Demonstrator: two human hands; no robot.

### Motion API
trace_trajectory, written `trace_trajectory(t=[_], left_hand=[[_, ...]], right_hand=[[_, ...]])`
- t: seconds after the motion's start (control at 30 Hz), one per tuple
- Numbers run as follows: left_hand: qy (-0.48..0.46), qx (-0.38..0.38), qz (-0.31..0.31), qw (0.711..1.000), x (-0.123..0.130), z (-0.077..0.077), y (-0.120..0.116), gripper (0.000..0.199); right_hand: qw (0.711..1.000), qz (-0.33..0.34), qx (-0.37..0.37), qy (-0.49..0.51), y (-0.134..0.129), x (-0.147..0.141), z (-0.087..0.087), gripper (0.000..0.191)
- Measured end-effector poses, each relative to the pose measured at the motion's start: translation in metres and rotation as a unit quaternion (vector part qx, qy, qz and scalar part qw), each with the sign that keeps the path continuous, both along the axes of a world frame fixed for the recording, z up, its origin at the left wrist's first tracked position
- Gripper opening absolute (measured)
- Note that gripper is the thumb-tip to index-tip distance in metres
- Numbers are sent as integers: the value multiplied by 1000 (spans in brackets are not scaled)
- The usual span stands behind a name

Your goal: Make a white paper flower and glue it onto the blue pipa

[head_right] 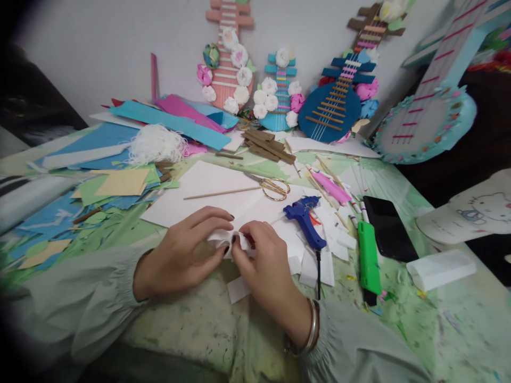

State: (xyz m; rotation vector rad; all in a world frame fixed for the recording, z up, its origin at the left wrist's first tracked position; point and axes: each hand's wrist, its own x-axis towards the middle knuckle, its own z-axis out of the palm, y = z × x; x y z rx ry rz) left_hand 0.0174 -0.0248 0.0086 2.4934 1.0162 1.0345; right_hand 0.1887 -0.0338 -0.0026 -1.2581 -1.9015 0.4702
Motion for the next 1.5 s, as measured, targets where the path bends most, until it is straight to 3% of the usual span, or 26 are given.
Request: trace_trajectory(t=[0.13,0.47,0.77,1.07,1.33,1.5], left_hand=[[-7,-5,13,1000,-2,3,1,15],[-9,54,20,998,-1,-1,4,12],[42,159,-42,985,-1,-1,4,9],[11,119,-25,993,-2,-1,6,10],[-41,47,31,998,0,2,5,14],[-59,40,11,997,0,0,8,15]], right_hand=[[1000,-5,-1,7,1,1,-1,5],[1000,5,2,13,0,1,1,3],[1000,-9,26,-2,0,1,-1,10],[995,71,68,1,0,3,5,15],[989,89,109,-34,-4,6,4,22],[988,85,125,-33,-3,5,3,20]])
